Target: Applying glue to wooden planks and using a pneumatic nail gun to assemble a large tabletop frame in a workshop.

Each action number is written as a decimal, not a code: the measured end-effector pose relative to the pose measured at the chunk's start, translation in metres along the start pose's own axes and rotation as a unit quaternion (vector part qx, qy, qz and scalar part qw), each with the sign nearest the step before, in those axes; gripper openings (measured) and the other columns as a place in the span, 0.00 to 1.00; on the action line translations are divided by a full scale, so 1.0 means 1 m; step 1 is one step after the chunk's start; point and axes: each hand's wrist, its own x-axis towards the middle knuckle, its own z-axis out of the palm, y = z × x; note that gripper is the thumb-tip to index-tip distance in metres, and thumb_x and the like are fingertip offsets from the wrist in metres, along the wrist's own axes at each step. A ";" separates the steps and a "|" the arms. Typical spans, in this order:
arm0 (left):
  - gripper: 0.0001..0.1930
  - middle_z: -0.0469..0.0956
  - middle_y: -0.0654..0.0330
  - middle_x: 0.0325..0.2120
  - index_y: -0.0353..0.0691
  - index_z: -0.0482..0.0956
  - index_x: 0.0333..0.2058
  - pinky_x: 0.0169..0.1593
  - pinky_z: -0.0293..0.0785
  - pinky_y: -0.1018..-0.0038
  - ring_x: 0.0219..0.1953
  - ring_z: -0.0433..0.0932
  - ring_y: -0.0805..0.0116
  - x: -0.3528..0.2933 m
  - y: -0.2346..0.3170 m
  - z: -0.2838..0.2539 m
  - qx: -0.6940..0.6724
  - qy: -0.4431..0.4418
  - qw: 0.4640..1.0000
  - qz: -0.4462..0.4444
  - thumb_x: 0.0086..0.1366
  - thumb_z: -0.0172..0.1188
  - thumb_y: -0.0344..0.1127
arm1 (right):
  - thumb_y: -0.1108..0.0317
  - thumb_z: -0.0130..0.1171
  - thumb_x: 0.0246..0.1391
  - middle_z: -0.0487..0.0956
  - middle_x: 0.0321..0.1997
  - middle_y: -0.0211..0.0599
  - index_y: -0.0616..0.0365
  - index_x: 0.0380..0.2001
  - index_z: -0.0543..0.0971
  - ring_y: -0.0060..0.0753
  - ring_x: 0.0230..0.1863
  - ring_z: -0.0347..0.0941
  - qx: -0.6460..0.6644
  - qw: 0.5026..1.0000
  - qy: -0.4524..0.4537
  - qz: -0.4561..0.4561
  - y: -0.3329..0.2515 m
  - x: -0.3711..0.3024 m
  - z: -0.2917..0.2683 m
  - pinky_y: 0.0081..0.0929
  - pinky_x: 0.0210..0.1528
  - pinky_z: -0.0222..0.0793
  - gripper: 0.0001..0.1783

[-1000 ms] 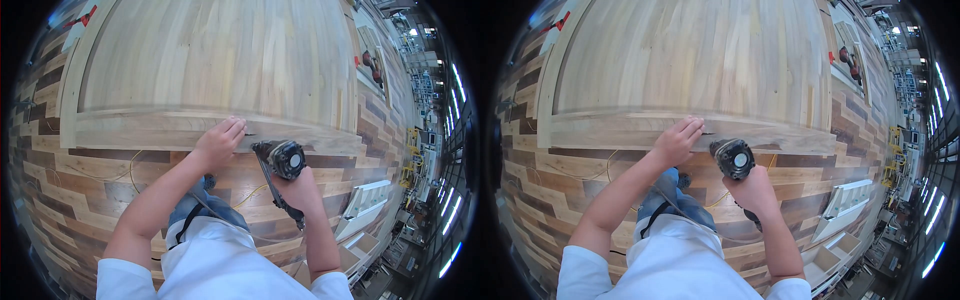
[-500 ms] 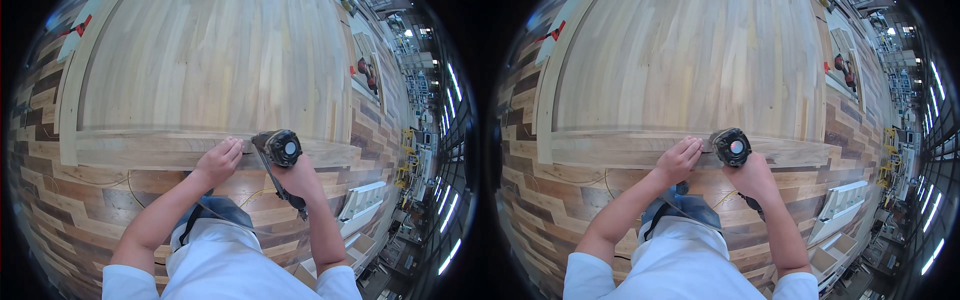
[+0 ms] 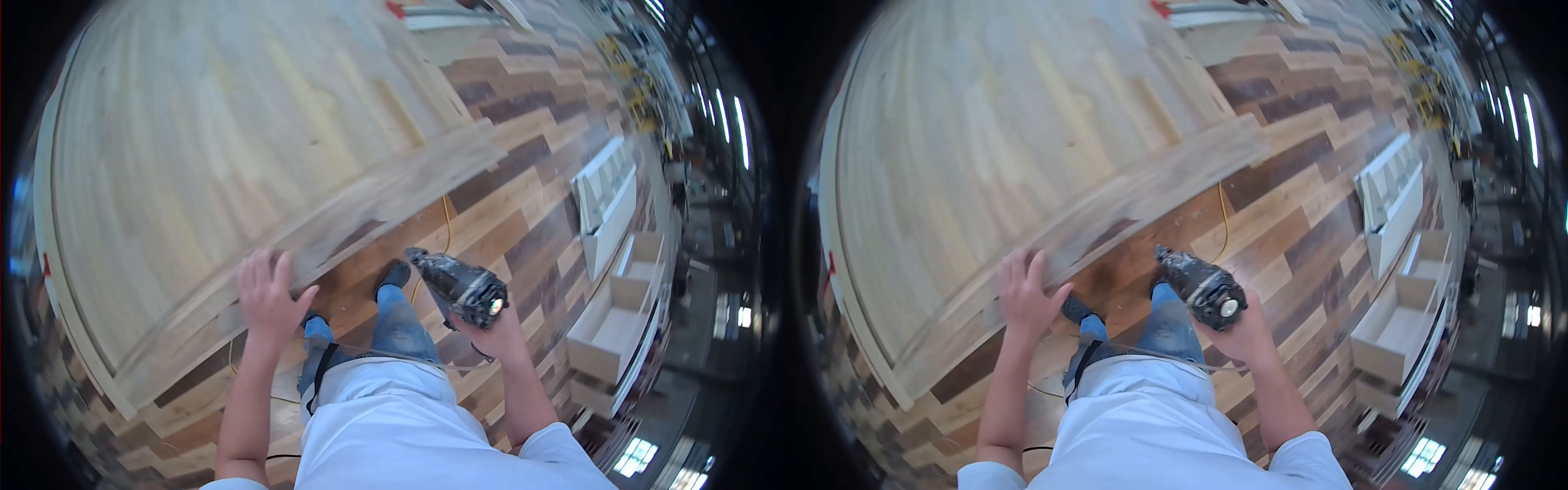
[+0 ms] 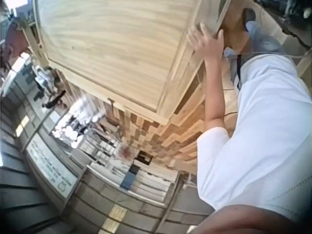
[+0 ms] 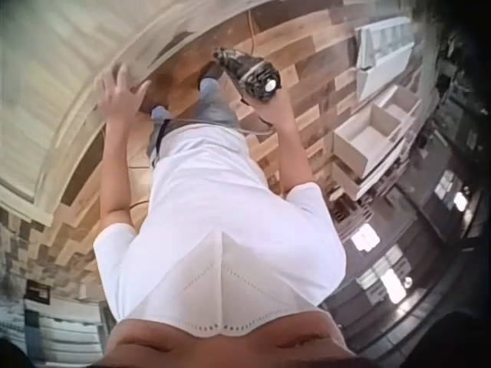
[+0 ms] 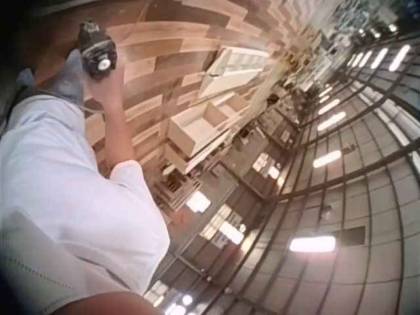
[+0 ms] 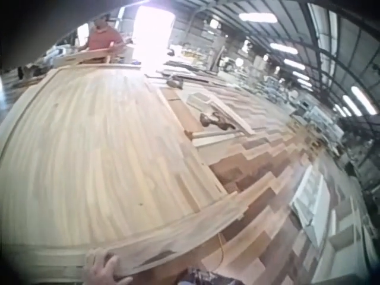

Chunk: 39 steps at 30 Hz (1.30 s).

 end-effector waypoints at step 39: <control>0.31 0.64 0.47 0.61 0.51 0.80 0.46 0.60 0.62 0.54 0.60 0.64 0.44 0.244 0.276 0.187 0.070 -0.028 0.982 0.175 0.37 0.75 0.35 | 0.70 0.73 0.29 0.81 0.36 0.37 0.66 0.38 0.77 0.24 0.37 0.77 0.232 0.967 0.051 0.090 0.266 0.078 -0.237 0.23 0.43 0.71 0.27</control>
